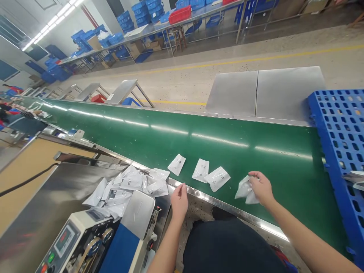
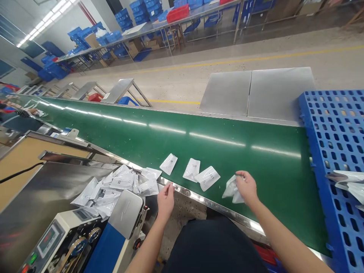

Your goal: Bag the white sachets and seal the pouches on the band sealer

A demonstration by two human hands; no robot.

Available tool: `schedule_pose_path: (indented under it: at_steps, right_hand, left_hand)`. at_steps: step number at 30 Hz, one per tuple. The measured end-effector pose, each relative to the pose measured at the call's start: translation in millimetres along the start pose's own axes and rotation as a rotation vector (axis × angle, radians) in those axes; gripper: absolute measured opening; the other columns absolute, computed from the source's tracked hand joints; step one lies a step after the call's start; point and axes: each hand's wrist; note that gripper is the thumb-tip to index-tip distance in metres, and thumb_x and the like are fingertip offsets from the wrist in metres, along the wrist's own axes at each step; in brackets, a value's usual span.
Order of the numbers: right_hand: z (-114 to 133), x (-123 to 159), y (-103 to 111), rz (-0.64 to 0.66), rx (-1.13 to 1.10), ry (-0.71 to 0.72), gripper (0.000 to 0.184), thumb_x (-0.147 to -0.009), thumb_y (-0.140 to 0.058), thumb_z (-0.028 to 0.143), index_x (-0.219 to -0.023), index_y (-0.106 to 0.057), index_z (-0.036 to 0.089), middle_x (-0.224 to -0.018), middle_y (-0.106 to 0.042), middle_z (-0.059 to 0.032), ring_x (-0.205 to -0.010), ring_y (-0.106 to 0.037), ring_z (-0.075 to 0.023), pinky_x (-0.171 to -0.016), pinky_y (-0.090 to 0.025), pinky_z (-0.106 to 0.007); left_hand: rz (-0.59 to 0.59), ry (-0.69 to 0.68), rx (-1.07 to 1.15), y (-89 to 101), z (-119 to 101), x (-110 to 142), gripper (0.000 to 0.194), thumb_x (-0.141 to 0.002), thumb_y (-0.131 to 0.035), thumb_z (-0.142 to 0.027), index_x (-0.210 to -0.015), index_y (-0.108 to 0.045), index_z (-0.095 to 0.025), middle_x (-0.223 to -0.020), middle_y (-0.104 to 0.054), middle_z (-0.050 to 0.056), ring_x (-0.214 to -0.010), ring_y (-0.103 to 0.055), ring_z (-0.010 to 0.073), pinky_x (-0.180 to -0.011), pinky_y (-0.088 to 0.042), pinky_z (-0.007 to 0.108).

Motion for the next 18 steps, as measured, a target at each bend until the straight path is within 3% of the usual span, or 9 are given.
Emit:
schedule_pose_path:
  at_steps: [2, 4, 6, 8, 10, 14, 18]
  right_hand:
    - [-6, 21, -17, 0.077, -0.069, -0.137, 0.044, -0.070, -0.079, 0.061, -0.088, -0.070, 0.022, -0.072, -0.070, -0.0053, -0.064, -0.064, -0.0238, -0.056, -0.052, -0.035]
    - [-9, 35, -42, 0.103, -0.069, -0.245, 0.051, -0.064, -0.086, 0.067, -0.084, -0.068, 0.024, -0.071, -0.071, -0.0074, -0.067, -0.068, -0.0270, -0.056, -0.055, -0.037]
    - [-7, 40, -66, 0.075, -0.039, -0.260, 0.055, -0.057, -0.091, 0.067, -0.083, -0.067, 0.025, -0.068, -0.071, -0.0071, -0.068, -0.070, -0.0283, -0.055, -0.056, -0.037]
    - [-1, 36, -80, 0.043, -0.009, -0.216, 0.055, -0.058, -0.088, 0.069, -0.084, -0.068, 0.025, -0.065, -0.069, -0.0052, -0.065, -0.069, -0.0273, -0.054, -0.054, -0.036]
    - [8, 30, -80, 0.059, 0.031, -0.154, 0.052, -0.062, -0.084, 0.068, -0.086, -0.070, 0.023, -0.065, -0.069, -0.0041, -0.061, -0.066, -0.0252, -0.053, -0.052, -0.035]
    - [28, 24, -55, 0.240, 0.094, 0.034, 0.050, -0.065, -0.083, 0.059, -0.095, -0.076, 0.020, -0.073, -0.073, -0.0032, -0.061, -0.064, -0.0218, -0.060, -0.052, -0.034]
    - [39, 29, -47, 0.400, 0.219, 0.170, 0.075, -0.062, -0.090, 0.062, -0.125, -0.079, 0.021, -0.075, -0.072, 0.0013, -0.064, -0.063, -0.0212, -0.068, -0.053, -0.035]
  left_hand:
    - [0.104, -0.023, -0.081, -31.3, -3, -25, 0.057, -0.097, -0.067, -0.061, -0.128, -0.079, -0.015, -0.124, -0.079, 0.021, -0.116, -0.074, 0.0333, -0.097, -0.058, 0.043]
    - [0.208, -0.032, -0.182, -66.9, -8, -51, 0.059, -0.099, -0.066, -0.052, -0.144, -0.070, -0.014, -0.144, -0.071, 0.022, -0.135, -0.065, 0.0346, -0.110, -0.052, 0.045]
    - [0.271, -0.013, -0.275, -101.8, -13, -77, 0.062, -0.100, -0.065, -0.045, -0.153, -0.063, -0.013, -0.154, -0.064, 0.022, -0.146, -0.056, 0.0352, -0.121, -0.043, 0.046]
    - [0.285, 0.027, -0.307, -131.6, -15, -97, 0.061, -0.100, -0.065, -0.042, -0.153, -0.062, -0.011, -0.151, -0.066, 0.024, -0.145, -0.056, 0.0365, -0.122, -0.040, 0.047]
    - [0.305, 0.060, -0.301, -153.3, -14, -111, 0.053, -0.098, -0.066, -0.041, -0.142, -0.070, -0.011, -0.133, -0.075, 0.024, -0.133, -0.064, 0.0375, -0.117, -0.044, 0.048]
    - [0.404, 0.023, -0.228, -169.7, -11, -111, 0.033, -0.099, -0.065, -0.042, -0.110, -0.082, -0.016, -0.108, -0.081, 0.018, -0.107, -0.071, 0.0323, -0.105, -0.052, 0.045]
    - [0.518, -0.087, -0.079, -161.8, -8, -82, 0.040, -0.103, -0.056, -0.050, -0.109, -0.079, -0.018, -0.104, -0.081, 0.011, -0.095, -0.072, 0.0246, -0.094, -0.056, 0.037]
Point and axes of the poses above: each hand's wrist, its own x-axis away from the middle knuckle, its own y-axis out of the back of the hand, z = x × y
